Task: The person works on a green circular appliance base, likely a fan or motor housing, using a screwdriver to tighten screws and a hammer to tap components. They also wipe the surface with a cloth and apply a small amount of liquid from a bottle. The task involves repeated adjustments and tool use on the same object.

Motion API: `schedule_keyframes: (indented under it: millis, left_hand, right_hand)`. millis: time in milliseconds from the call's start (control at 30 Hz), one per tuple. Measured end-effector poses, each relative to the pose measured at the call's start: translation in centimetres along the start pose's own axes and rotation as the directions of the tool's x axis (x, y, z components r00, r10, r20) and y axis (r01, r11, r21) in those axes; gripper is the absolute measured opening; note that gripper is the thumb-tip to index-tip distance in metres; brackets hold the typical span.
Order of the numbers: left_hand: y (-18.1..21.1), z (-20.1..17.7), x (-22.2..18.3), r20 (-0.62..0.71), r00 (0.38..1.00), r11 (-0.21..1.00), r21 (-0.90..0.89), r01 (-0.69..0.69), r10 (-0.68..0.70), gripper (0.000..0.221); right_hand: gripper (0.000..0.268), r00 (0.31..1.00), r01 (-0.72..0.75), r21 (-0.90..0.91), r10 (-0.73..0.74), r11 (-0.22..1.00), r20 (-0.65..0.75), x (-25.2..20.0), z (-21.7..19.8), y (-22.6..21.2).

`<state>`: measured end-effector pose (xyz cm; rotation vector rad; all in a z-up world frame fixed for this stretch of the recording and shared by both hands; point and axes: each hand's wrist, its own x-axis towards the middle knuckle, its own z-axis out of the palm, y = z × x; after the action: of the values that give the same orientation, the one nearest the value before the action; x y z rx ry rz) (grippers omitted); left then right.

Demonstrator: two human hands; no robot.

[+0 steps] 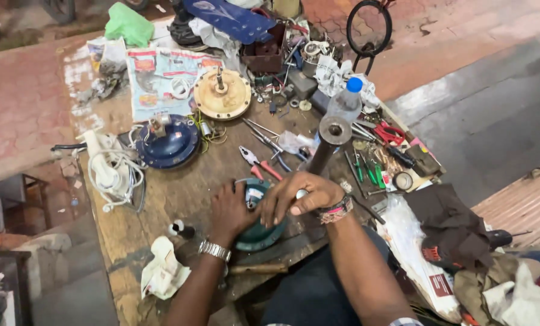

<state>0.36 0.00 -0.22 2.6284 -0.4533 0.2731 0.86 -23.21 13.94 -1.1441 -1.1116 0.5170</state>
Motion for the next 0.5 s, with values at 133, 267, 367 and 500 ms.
schedule_keyframes:
  millis: [133, 267, 367, 500]
  left_hand:
    - [-0.1, 0.4, -1.4, 0.072, 0.996, 0.998, -0.024, 0.055, -0.053, 0.072]
    - [0.3, -0.7, -0.2, 0.092, 0.992, 0.997, -0.01, 0.083, -0.082, 0.075]
    - [0.8, -1.1, -0.4, 0.107, 0.991, 0.997, -0.016, 0.081, -0.079, 0.074]
    - [0.5, -0.9, -0.5, 0.116, 0.989, 0.995, -0.015, 0.096, -0.094, 0.071]
  right_hand:
    - [0.035, 0.734, -0.182, -0.155, 0.029, 0.971, -0.679, -1.8, 4.6, 3.8]
    - [0.035, -0.068, -0.171, -0.389, -0.405, 0.905, -0.912, 0.1, 9.5, 9.1]
    - [0.038, -0.038, -0.19, -0.389, -0.403, 0.901, -0.914, -0.4, 10.0, 9.6]
    - [0.039, 0.56, -0.043, -0.209, -0.149, 0.977, -0.815, -2.3, 6.3, 4.8]
